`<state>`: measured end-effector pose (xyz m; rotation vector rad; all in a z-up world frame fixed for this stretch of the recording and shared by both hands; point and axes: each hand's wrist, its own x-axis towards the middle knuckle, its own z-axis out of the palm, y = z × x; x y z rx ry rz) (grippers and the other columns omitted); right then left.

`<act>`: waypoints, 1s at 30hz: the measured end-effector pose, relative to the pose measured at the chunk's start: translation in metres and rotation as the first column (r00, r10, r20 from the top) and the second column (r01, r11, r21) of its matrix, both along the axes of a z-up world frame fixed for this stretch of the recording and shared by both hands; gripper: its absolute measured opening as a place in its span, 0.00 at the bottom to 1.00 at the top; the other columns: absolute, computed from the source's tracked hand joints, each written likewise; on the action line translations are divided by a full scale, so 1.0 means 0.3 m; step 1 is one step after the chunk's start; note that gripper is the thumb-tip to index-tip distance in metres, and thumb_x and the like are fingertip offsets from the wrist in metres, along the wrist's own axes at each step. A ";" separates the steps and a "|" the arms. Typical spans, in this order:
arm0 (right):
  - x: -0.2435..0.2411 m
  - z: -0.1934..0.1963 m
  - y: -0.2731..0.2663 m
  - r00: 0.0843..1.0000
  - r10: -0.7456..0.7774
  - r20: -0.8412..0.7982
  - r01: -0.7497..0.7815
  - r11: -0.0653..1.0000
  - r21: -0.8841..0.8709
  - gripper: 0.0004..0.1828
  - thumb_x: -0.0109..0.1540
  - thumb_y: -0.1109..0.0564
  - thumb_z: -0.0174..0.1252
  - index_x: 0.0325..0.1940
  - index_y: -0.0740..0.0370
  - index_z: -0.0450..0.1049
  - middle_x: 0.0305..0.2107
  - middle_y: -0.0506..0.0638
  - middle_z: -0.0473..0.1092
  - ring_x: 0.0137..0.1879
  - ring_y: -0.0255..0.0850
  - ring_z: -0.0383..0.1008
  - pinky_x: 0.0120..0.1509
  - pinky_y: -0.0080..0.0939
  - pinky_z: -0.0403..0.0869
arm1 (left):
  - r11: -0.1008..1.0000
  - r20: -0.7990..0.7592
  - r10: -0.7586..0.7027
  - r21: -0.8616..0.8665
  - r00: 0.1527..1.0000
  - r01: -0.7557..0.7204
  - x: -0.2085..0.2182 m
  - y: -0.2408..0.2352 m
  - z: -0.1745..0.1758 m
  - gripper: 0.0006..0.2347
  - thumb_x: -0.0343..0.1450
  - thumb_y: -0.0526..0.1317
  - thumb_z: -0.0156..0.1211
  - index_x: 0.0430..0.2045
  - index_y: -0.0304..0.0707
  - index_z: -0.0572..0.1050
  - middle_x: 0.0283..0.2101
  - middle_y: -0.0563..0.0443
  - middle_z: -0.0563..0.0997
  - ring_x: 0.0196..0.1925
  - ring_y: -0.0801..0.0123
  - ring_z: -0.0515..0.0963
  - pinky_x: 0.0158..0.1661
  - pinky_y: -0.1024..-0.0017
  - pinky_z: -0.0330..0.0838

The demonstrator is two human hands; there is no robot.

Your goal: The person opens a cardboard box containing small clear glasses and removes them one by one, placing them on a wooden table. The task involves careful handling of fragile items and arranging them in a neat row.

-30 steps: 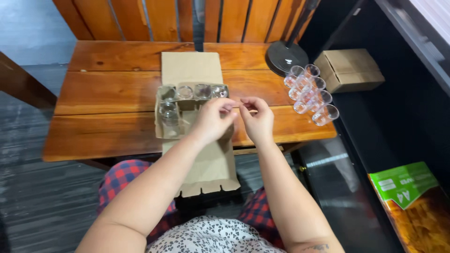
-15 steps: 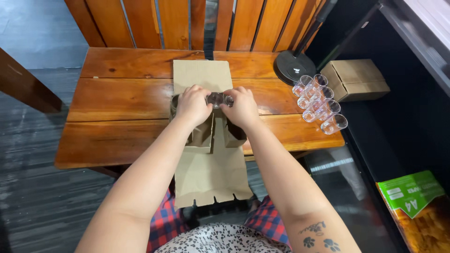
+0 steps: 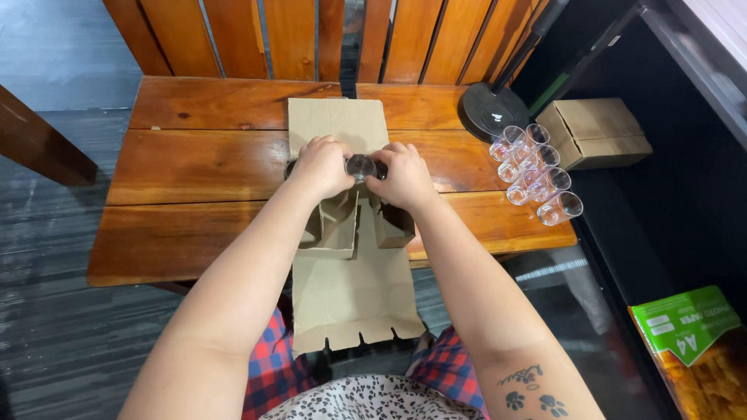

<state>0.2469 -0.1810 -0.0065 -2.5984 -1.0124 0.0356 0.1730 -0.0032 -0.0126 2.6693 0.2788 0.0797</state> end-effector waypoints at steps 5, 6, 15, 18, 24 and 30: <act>-0.003 0.003 0.007 1.000 -0.017 0.011 0.017 1.000 -0.009 0.26 0.54 0.40 0.66 0.54 0.47 0.80 0.51 0.44 0.72 0.59 0.45 0.68 0.63 0.48 0.74 | 1.000 0.029 -0.001 0.007 1.000 0.001 0.010 -0.005 -0.015 0.21 0.60 0.40 0.71 0.48 0.38 0.81 0.49 0.43 0.79 0.61 0.48 0.74 0.62 0.48 0.66; 0.000 0.004 0.007 1.000 -0.022 0.014 0.022 1.000 -0.017 0.27 0.53 0.39 0.67 0.53 0.47 0.80 0.52 0.44 0.72 0.60 0.45 0.68 0.63 0.48 0.73 | 1.000 0.035 0.001 0.009 0.999 -0.001 0.016 -0.004 -0.020 0.21 0.60 0.40 0.72 0.47 0.37 0.81 0.48 0.43 0.79 0.60 0.47 0.75 0.61 0.48 0.66; -0.006 0.010 0.039 0.997 -0.075 -0.034 0.074 0.996 -0.042 0.33 0.46 0.32 0.69 0.51 0.45 0.81 0.51 0.40 0.71 0.61 0.40 0.65 0.63 0.45 0.69 | 1.000 0.011 0.003 -0.015 1.000 -0.003 0.034 0.003 -0.065 0.23 0.60 0.44 0.72 0.50 0.41 0.81 0.51 0.44 0.77 0.61 0.48 0.72 0.62 0.48 0.66; -0.011 0.009 0.033 0.994 -0.084 -0.063 0.084 0.996 0.009 0.32 0.46 0.33 0.70 0.50 0.46 0.80 0.50 0.40 0.71 0.61 0.40 0.65 0.63 0.44 0.68 | 0.998 0.049 0.012 -0.054 0.999 -0.010 0.026 0.004 -0.067 0.22 0.61 0.44 0.73 0.50 0.42 0.81 0.52 0.44 0.76 0.61 0.48 0.72 0.62 0.47 0.66; 0.008 0.012 -0.004 0.999 -0.051 -0.011 0.053 0.970 0.238 0.30 0.45 0.37 0.73 0.50 0.44 0.80 0.50 0.40 0.73 0.63 0.42 0.67 0.63 0.45 0.69 | 0.987 0.155 0.007 -0.158 0.988 0.018 -0.023 -0.005 0.040 0.25 0.61 0.43 0.75 0.53 0.41 0.79 0.55 0.43 0.77 0.64 0.47 0.72 0.63 0.50 0.66; -0.021 0.024 -0.073 0.875 0.178 -0.450 0.231 0.664 0.711 0.32 0.51 0.62 0.75 0.60 0.55 0.77 0.52 0.52 0.77 0.49 0.38 0.80 0.53 0.34 0.81 | 0.809 0.300 0.041 -0.570 0.953 0.145 -0.097 -0.060 0.128 0.27 0.62 0.36 0.75 0.57 0.35 0.73 0.52 0.38 0.83 0.57 0.56 0.81 0.55 0.64 0.76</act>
